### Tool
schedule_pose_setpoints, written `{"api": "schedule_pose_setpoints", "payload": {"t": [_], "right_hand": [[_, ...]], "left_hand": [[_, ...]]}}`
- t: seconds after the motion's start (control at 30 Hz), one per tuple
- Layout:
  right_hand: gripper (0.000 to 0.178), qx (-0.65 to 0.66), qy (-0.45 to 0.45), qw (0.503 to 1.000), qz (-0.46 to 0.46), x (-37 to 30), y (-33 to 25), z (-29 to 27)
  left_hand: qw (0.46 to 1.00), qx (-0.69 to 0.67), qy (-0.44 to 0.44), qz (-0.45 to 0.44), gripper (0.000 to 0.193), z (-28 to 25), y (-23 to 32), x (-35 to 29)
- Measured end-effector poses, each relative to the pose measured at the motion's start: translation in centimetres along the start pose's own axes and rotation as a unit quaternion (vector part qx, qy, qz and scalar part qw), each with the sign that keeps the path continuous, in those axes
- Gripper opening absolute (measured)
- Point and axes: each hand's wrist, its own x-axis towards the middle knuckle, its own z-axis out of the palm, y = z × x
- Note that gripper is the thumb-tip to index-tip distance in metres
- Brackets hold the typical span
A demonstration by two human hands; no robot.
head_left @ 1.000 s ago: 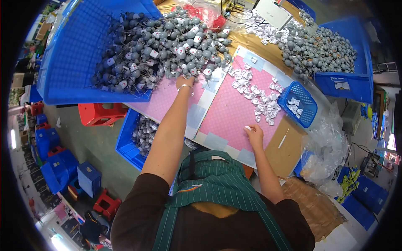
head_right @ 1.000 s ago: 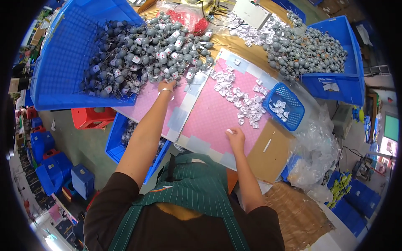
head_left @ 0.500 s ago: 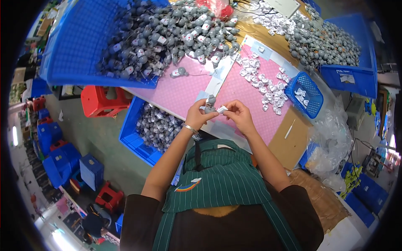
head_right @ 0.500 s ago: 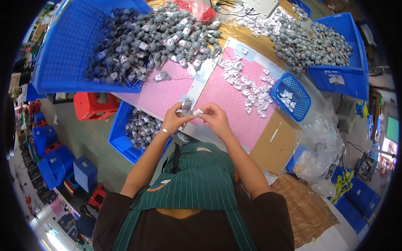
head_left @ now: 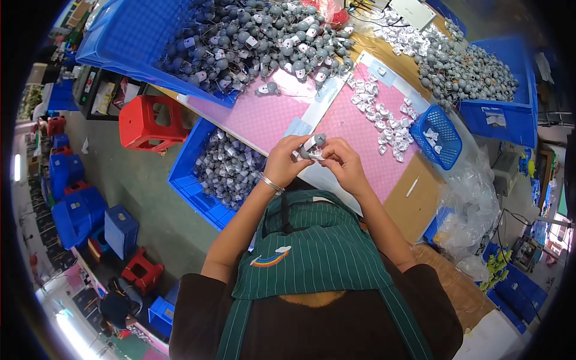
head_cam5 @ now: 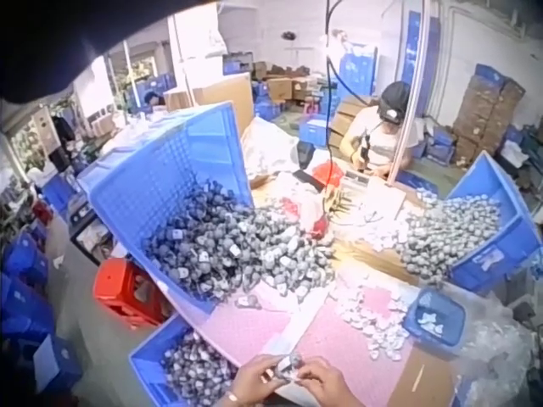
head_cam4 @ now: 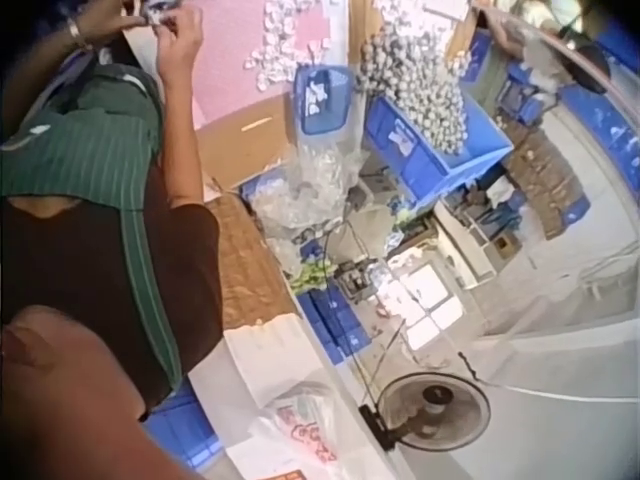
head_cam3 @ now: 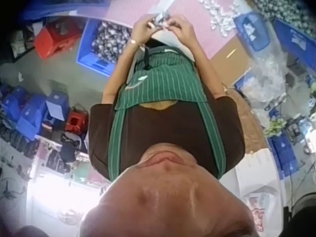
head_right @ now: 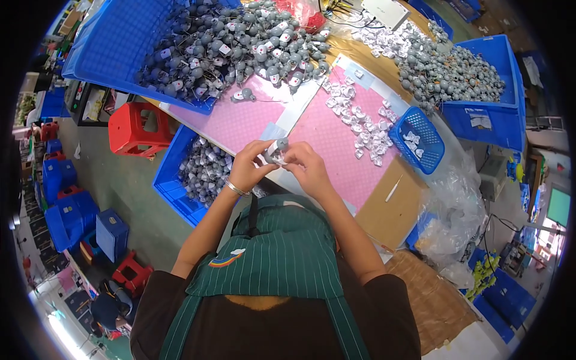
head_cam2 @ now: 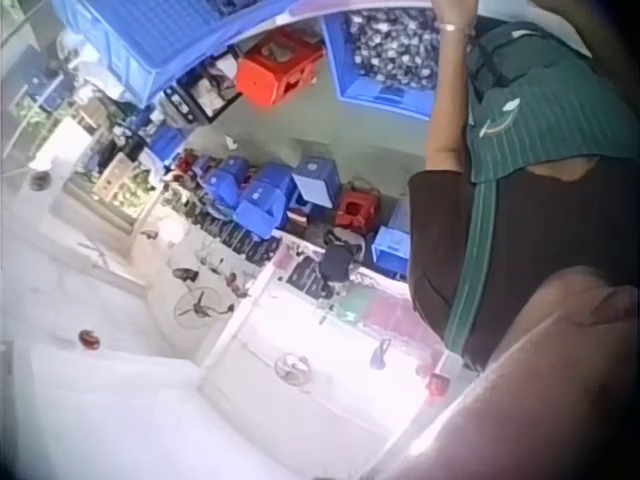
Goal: Sorting and inspecting small white and grey plastic components at a factory workstation.
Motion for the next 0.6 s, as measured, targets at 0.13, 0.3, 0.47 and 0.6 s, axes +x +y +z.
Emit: {"api": "schedule_pose_setpoints", "payload": {"t": [0.13, 0.3, 0.47, 0.6], "right_hand": [[0.012, 0.039, -0.019, 0.999, 0.023, -0.2, -0.4, -0.4], [0.014, 0.121, 0.040, 0.991, 0.026, -0.6, -1.1, 0.6], [0.024, 0.153, 0.118, 0.981, 0.036, -1.3, 0.1, 1.8], [0.033, 0.214, 0.127, 0.963, 0.108, -1.1, 0.3, 1.5]], "left_hand": [[0.998, -0.038, -0.031, 0.038, 0.057, -0.2, -0.4, -0.4], [0.996, -0.039, -0.063, 0.043, 0.063, -0.3, 0.2, -0.5], [0.995, 0.029, -0.061, 0.071, 0.060, -0.3, 1.9, -0.5], [0.995, 0.029, -0.083, 0.051, 0.049, 0.2, 2.3, -0.4]]}}
